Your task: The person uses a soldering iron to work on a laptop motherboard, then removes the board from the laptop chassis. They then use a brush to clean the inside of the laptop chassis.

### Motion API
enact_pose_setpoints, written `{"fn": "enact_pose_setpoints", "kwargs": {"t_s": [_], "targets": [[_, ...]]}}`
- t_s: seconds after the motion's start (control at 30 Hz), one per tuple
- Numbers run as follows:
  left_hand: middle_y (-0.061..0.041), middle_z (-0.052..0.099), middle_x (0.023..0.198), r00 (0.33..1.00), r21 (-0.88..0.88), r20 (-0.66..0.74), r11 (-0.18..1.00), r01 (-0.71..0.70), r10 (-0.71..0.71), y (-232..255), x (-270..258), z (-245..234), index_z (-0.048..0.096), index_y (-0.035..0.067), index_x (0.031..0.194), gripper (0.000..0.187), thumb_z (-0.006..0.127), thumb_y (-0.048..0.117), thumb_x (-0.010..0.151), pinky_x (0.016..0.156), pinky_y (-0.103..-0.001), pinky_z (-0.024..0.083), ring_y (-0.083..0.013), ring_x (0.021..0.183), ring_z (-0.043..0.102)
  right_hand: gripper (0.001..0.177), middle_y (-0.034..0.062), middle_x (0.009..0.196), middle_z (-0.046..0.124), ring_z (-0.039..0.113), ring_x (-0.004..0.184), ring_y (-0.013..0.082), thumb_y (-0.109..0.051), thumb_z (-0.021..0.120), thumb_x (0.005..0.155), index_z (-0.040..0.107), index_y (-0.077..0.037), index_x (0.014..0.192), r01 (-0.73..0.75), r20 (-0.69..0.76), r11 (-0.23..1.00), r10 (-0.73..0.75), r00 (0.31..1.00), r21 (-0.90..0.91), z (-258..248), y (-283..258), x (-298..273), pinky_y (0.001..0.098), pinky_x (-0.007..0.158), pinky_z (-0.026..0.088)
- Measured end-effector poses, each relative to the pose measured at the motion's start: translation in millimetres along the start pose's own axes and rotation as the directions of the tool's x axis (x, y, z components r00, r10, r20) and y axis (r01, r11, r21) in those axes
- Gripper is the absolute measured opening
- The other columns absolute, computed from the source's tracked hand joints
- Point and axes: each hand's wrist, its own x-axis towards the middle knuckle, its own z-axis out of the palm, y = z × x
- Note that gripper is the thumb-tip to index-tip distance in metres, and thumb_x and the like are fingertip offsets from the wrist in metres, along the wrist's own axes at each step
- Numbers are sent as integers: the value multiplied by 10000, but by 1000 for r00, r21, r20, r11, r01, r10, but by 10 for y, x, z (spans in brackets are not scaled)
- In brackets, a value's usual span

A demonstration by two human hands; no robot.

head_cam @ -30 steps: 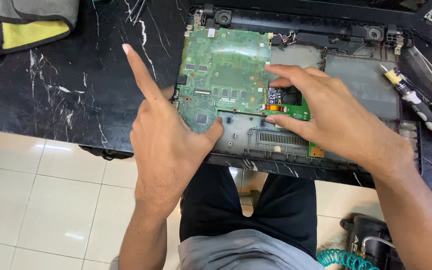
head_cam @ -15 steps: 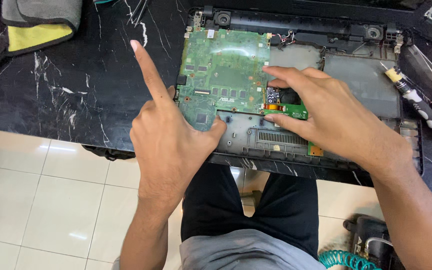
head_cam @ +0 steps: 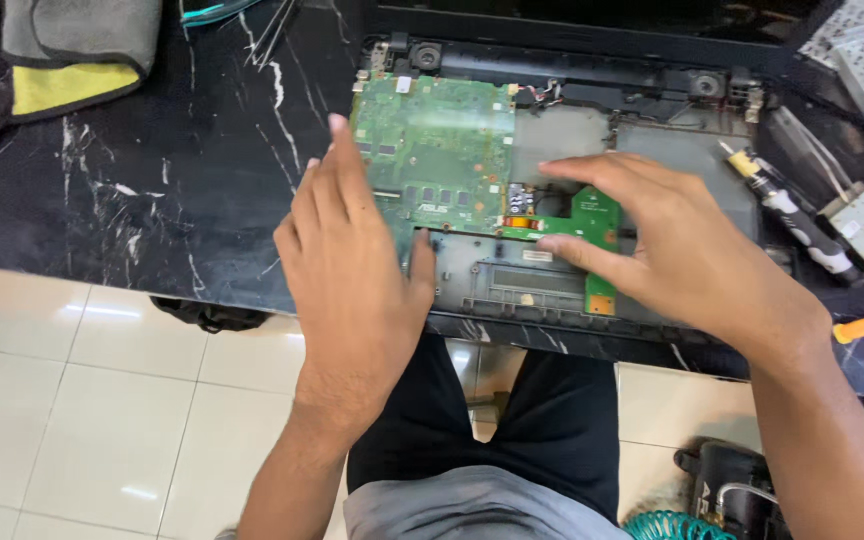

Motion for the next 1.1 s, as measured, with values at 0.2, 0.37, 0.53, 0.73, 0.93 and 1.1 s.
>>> {"fn": "enact_pose_setpoints", "kwargs": {"t_s": [0.2, 0.37, 0.53, 0.73, 0.93, 1.1], "targets": [[-188, 649, 1599, 974, -211, -63, 951, -227, 218, 364, 73, -14, 553, 42, 1645, 620, 756, 179, 1077, 1222, -620, 445, -433, 1584, 523, 379, 216, 1423, 812, 668, 1307, 432, -244, 767, 1174, 807, 18, 1444, -106, -268, 964, 38, 963, -244, -170, 485, -440, 541, 1181, 464], [-158, 693, 1513, 919, -340, -95, 855, -392, 383, 755, 104, 64, 632, 63, 1562, 510, 757, 161, 1077, 1174, -606, 474, -430, 1532, 559, 290, 174, 1321, 785, 635, 1180, 486, -204, 793, 1201, 874, -91, 1455, -355, -402, 849, 188, 896, -392, -99, 943, -924, 604, 975, 457], [-92, 725, 1442, 875, -434, -78, 774, -461, 477, 1164, 158, 297, 667, 86, 1524, 461, 758, 186, 1083, 1137, -579, 496, -387, 1466, 595, 333, 245, 1290, 731, 645, 1122, 550, -191, 728, 1216, 842, -51, 1496, -504, -405, 772, 348, 845, -387, -71, 1142, -1144, 705, 874, 502], [-107, 742, 1448, 839, -449, -69, 734, -508, 539, 1409, 160, 409, 706, 58, 1481, 434, 751, 230, 1085, 1132, -571, 496, -386, 1422, 609, 229, 124, 955, 786, 723, 855, 314, -141, 815, 1163, 861, -2, 1339, -445, -443, 892, 369, 817, -77, -74, 1237, -1169, 502, 868, 548], [-121, 748, 1408, 822, -483, -97, 695, -533, 562, 1402, 147, 379, 713, 64, 1473, 417, 736, 243, 1097, 1120, -575, 506, -403, 1408, 628, 145, 137, 969, 811, 757, 872, 324, -94, 790, 1171, 832, 26, 1241, -444, -432, 895, 383, 817, -47, -114, 1256, -1118, 504, 838, 555], [-134, 766, 1404, 835, -583, -72, 656, -479, 546, 1147, 201, 264, 734, 54, 1451, 399, 772, 199, 1081, 1113, -543, 519, -380, 1429, 631, 106, 167, 1057, 719, 702, 930, 324, 9, 703, 1252, 712, 55, 1347, -303, -511, 950, 226, 829, -71, -212, 984, -997, 500, 949, 513]]}}
